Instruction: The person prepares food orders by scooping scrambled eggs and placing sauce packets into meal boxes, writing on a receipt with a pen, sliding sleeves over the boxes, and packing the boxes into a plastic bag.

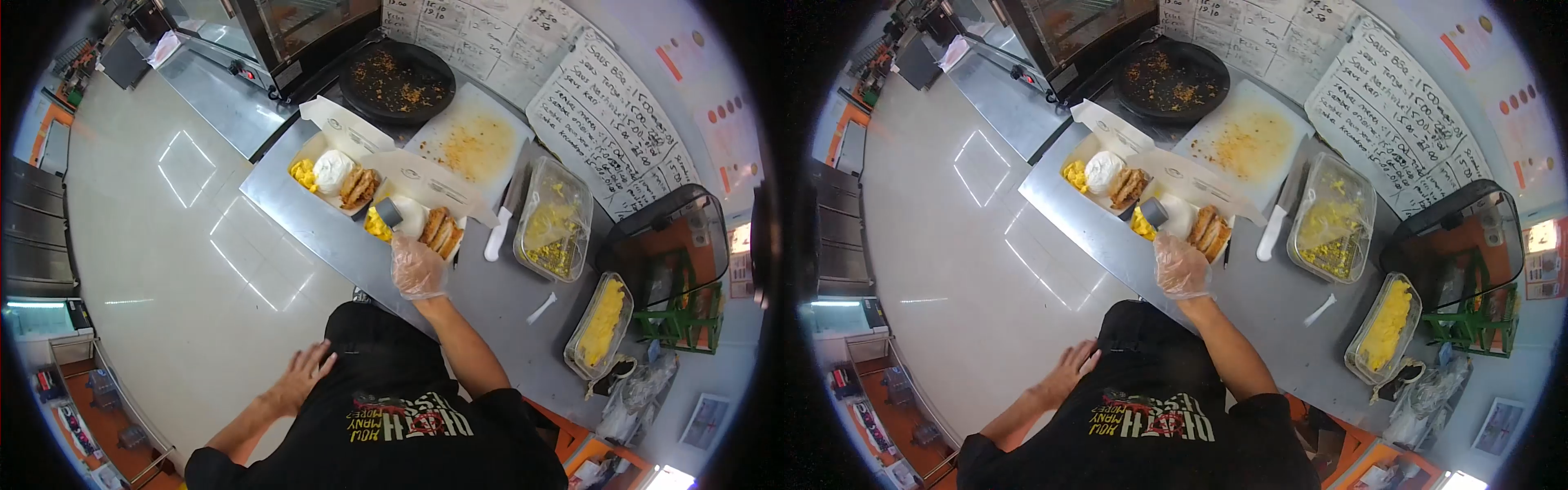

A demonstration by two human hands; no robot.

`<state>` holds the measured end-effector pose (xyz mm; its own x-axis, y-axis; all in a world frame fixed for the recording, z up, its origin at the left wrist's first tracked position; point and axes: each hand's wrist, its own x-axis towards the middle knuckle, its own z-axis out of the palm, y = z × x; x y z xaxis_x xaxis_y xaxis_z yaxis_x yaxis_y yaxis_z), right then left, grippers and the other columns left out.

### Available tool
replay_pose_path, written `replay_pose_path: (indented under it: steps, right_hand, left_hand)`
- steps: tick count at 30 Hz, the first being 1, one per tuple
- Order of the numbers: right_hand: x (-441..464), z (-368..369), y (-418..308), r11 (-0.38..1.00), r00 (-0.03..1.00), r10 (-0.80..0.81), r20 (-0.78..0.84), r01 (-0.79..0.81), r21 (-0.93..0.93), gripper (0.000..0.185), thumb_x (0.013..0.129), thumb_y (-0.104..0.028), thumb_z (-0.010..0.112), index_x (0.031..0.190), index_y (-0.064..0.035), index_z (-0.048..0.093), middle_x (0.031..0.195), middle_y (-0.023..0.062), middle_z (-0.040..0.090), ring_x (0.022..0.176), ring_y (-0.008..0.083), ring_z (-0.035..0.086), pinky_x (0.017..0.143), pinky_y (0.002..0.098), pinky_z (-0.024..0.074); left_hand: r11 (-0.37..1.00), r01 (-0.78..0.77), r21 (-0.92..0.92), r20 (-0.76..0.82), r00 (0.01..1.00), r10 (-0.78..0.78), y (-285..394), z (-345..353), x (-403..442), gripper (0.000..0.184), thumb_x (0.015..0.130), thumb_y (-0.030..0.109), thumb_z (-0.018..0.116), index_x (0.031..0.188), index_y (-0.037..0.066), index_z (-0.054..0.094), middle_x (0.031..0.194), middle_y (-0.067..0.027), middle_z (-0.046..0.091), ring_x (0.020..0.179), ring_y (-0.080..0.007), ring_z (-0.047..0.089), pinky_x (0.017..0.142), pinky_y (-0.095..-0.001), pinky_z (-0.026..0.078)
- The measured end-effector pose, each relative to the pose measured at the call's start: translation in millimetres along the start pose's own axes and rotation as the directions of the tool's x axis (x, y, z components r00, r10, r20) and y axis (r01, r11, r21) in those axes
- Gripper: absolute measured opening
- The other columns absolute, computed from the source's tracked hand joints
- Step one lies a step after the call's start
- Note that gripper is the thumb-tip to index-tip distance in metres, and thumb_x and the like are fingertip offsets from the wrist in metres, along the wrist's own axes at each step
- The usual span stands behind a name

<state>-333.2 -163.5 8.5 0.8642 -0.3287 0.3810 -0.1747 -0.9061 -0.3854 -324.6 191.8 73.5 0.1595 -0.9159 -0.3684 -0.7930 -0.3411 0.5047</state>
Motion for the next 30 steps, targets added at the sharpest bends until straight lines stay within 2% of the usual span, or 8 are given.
replay_pose_path:
  steps: [1, 5, 8, 11, 14, 21, 25, 30]
  right_hand:
    - [-0.1, 5.1, -3.6, 0.998, 0.999, 0.009, -0.045, -0.012, -0.062, 0.023, 0.088, -0.010, 0.060, 0.110, -0.0074, 0.065, 0.083, 0.0156, 0.065, 0.071, 0.0352, 0.067, 0.059, 0.0472, 0.0539]
    - [15.2, 4.6, -17.8, 0.982, 0.941, 0.143, -0.306, -0.097, 0.161, 0.020, 0.088, -0.006, 0.060, 0.107, -0.0050, 0.066, 0.080, 0.0155, 0.065, 0.068, 0.0335, 0.066, 0.061, 0.0441, 0.0518]
    - [15.6, -1.7, -17.3, 0.776, 0.837, 0.547, 0.022, -0.517, 0.363, 0.018, 0.096, -0.010, 0.058, 0.107, -0.0023, 0.069, 0.074, 0.0096, 0.062, 0.062, 0.0237, 0.060, 0.061, 0.0365, 0.0488]
    - [6.3, 17.4, -4.9, 0.652, 0.772, 0.633, -0.057, -0.493, 0.576, 0.017, 0.097, -0.015, 0.059, 0.094, -0.0014, 0.069, 0.072, 0.0138, 0.062, 0.063, 0.0232, 0.057, 0.064, 0.0337, 0.0462]
    - [-3.4, 20.8, 4.8, 0.207, 0.525, 0.818, 0.237, -0.652, 0.730, 0.019, 0.098, -0.015, 0.058, 0.095, -0.0007, 0.070, 0.069, 0.0103, 0.059, 0.064, 0.0171, 0.055, 0.064, 0.0325, 0.0459]
    - [7.8, -20.1, -30.4, 0.928, 0.917, 0.363, -0.164, -0.371, -0.018, 0.018, 0.091, -0.009, 0.056, 0.104, -0.0017, 0.066, 0.079, 0.0167, 0.067, 0.067, 0.0291, 0.067, 0.065, 0.0418, 0.0532]
    - [9.9, -5.2, -54.8, 0.943, 0.956, 0.289, -0.044, -0.293, -0.158, 0.020, 0.088, -0.015, 0.059, 0.105, -0.0049, 0.064, 0.085, 0.0169, 0.069, 0.069, 0.0354, 0.070, 0.061, 0.0488, 0.0569]
    - [31.2, -3.9, -69.1, 0.919, 0.914, 0.391, 0.107, -0.383, -0.087, 0.014, 0.089, -0.015, 0.058, 0.098, -0.0051, 0.061, 0.081, 0.0180, 0.069, 0.071, 0.0395, 0.069, 0.063, 0.0505, 0.0561]
  left_hand:
    - [0.967, -0.124, -0.221, -0.117, 0.988, 0.100, -13.6, 13.8, 2.0, 0.094, 0.089, 0.035, 0.065, 0.159, 0.001, 0.011, 0.165, -0.0255, 0.015, 0.153, -0.0412, 0.019, 0.119, -0.0586, 0.024]
    - [0.945, -0.326, -0.040, -0.123, 0.940, 0.319, -62.1, -7.6, 33.8, 0.100, 0.083, 0.039, 0.069, 0.157, -0.002, 0.015, 0.166, -0.0242, 0.015, 0.152, -0.0410, 0.022, 0.120, -0.0570, 0.023]
    - [0.892, -0.445, -0.074, -0.090, 0.894, 0.439, -79.7, -25.7, 53.9, 0.100, 0.079, 0.034, 0.073, 0.157, 0.004, 0.019, 0.166, -0.0240, 0.015, 0.150, -0.0410, 0.025, 0.120, -0.0558, 0.024]
    - [0.888, -0.455, -0.074, -0.039, 0.891, 0.453, -94.9, -37.2, 68.1, 0.099, 0.075, 0.026, 0.077, 0.158, 0.015, 0.025, 0.165, -0.0236, 0.016, 0.148, -0.0410, 0.028, 0.120, -0.0551, 0.025]
    - [0.917, -0.397, 0.020, 0.092, 0.914, 0.394, -88.3, -66.3, 82.8, 0.100, 0.072, 0.019, 0.080, 0.157, 0.023, 0.028, 0.165, -0.0219, 0.018, 0.146, -0.0411, 0.031, 0.118, -0.0555, 0.028]
    - [0.999, -0.032, -0.016, 0.243, 0.969, 0.034, -125.0, -107.5, 136.8, 0.081, 0.082, 0.019, 0.079, 0.152, 0.011, 0.039, 0.147, -0.0215, 0.049, 0.123, -0.0370, 0.059, 0.102, -0.0476, 0.048]
    - [0.866, 0.056, -0.497, -0.064, 0.993, -0.102, -117.9, -113.9, 187.1, 0.061, 0.091, 0.015, 0.070, 0.146, 0.004, 0.046, 0.136, -0.0253, 0.056, 0.106, -0.0391, 0.066, 0.094, -0.0441, 0.052]
    - [0.840, -0.171, -0.515, -0.461, 0.881, -0.103, -85.1, -80.2, 220.4, 0.061, 0.094, 0.014, 0.066, 0.147, -0.003, 0.042, 0.133, -0.0237, 0.057, 0.113, -0.0382, 0.063, 0.095, -0.0428, 0.051]
